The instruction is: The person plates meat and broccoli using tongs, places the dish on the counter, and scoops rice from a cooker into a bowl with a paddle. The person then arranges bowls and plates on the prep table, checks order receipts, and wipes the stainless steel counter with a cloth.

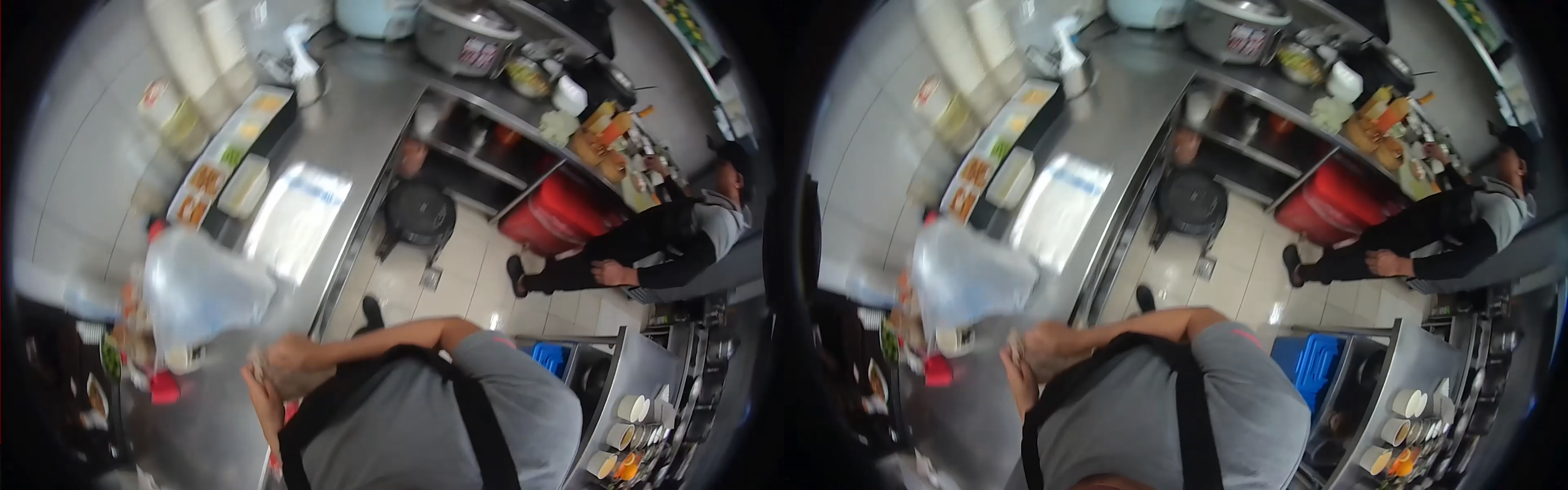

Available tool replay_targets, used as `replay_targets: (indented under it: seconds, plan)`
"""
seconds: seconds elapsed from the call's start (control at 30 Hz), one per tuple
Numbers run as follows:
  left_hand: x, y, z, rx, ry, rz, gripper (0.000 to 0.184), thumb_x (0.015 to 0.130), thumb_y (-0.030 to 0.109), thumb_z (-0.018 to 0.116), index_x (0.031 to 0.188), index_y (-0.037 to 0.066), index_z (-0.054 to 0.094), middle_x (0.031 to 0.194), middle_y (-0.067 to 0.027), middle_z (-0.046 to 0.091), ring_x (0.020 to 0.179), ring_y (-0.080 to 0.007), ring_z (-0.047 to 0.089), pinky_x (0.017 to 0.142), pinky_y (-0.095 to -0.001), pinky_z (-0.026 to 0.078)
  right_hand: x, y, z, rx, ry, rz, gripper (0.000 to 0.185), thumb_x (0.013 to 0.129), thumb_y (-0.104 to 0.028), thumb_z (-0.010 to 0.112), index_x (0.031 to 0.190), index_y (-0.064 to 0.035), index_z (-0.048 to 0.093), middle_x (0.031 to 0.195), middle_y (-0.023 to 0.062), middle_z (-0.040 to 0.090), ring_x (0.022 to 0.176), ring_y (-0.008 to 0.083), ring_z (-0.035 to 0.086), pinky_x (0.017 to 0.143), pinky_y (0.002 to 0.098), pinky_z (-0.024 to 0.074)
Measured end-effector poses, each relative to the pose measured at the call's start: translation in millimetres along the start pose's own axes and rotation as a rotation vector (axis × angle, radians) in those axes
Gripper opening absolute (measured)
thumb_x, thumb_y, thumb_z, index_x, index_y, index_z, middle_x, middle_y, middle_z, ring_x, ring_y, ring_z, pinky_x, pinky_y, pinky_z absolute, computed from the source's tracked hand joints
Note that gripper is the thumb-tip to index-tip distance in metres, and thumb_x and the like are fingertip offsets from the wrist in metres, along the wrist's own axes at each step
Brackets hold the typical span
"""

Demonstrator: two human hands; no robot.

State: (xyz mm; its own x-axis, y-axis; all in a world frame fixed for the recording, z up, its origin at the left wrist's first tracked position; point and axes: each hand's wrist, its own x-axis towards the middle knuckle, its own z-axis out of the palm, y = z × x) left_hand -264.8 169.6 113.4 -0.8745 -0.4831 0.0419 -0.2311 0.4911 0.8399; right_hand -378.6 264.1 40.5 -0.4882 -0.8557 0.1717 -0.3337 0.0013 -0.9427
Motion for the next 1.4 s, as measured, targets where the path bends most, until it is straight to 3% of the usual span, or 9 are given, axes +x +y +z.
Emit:
replay_targets:
  seconds: [0.1,0.17,0.27,0.5,0.77,1.0,1.2,1.27,1.4]
  plan:
    - [35,-20,20,0.123,-0.262,-0.030,0.022,0.083,0.003,0.039,0.104,-0.002,0.043,0.093,-0.0220,0.052,0.087,-0.0322,0.054,0.078,-0.0363,0.041,-1,36,-27,0.036,-0.292,-0.065,0.030,0.081,-0.020,0.055,0.103,-0.0013,0.054,0.093,0.0201,0.059,0.088,0.0326,0.057,0.073,0.0390,0.0441]
    - [51,-60,27,-0.064,-0.068,-0.420,0.019,0.085,0.007,0.044,0.100,-0.004,0.047,0.090,-0.0212,0.053,0.087,-0.0318,0.055,0.076,-0.0366,0.042,-24,69,-49,0.403,-0.295,0.040,0.041,0.080,-0.014,0.057,0.118,-0.0030,0.047,0.114,0.0183,0.050,0.107,0.0287,0.048,0.088,0.0372,0.0389]
    - [54,-69,21,1.012,0.142,-0.149,0.029,0.086,0.023,0.051,0.096,-0.004,0.053,0.095,-0.0224,0.057,0.089,-0.0382,0.056,0.076,-0.0410,0.044,-57,67,-132,0.490,-0.410,0.096,0.050,0.082,-0.015,0.058,0.128,-0.0059,0.041,0.127,0.0125,0.043,0.118,0.0240,0.041,0.097,0.0346,0.0346]
    - [103,39,29,0.359,-0.697,-0.238,0.039,0.082,0.027,0.060,0.115,0.005,0.057,0.095,-0.0188,0.063,0.087,-0.0289,0.062,0.073,-0.0389,0.047,-51,59,-251,0.128,-0.098,0.312,0.040,0.087,-0.028,0.056,0.116,-0.0009,0.052,0.105,0.0103,0.060,0.091,0.0185,0.059,0.082,0.0303,0.0456]
    - [128,45,87,0.307,-0.506,-0.082,0.043,0.082,0.013,0.059,0.123,0.005,0.049,0.098,-0.0225,0.062,0.091,-0.0290,0.062,0.075,-0.0372,0.047,35,-19,-400,-0.293,0.175,0.105,0.034,0.084,-0.032,0.056,0.103,-0.0030,0.058,0.081,0.0170,0.063,0.072,0.0263,0.062,0.067,0.0357,0.0474]
    - [182,98,107,0.289,-0.131,0.142,0.045,0.081,0.008,0.059,0.124,0.005,0.047,0.098,-0.0235,0.061,0.091,-0.0326,0.061,0.076,-0.0374,0.047,91,-40,-636,-0.918,0.673,-0.038,0.050,0.082,-0.041,0.056,0.107,0.0017,0.056,0.116,0.0250,0.051,0.113,0.0366,0.046,0.094,0.0412,0.0379]
    - [250,172,164,0.372,0.023,0.151,0.032,0.082,0.005,0.056,0.114,0.003,0.054,0.095,-0.0174,0.061,0.087,-0.0323,0.059,0.075,-0.0387,0.045,34,25,-952,-1.802,1.376,0.702,0.068,0.073,-0.049,0.064,0.128,-0.0155,0.043,0.134,0.0285,0.029,0.126,0.0419,0.026,0.092,0.0614,0.0295]
    - [280,196,192,0.385,0.051,0.143,0.030,0.082,0.006,0.056,0.112,0.003,0.056,0.095,-0.0168,0.061,0.087,-0.0322,0.058,0.076,-0.0387,0.045,7,14,-985,-1.613,1.129,1.147,0.069,0.073,-0.048,0.063,0.133,-0.0273,0.035,0.131,0.0272,0.034,0.124,0.0385,0.032,0.091,0.0589,0.0324]
    - [352,231,254,0.405,-0.040,0.146,0.036,0.078,0.013,0.063,0.111,0.003,0.056,0.095,-0.0158,0.061,0.089,-0.0316,0.057,0.080,-0.0370,0.044,-30,46,-1069,-1.529,0.993,0.962,0.061,0.073,-0.040,0.067,0.125,-0.0209,0.043,0.097,0.0198,0.062,0.091,0.0390,0.059,0.077,0.0461,0.0484]
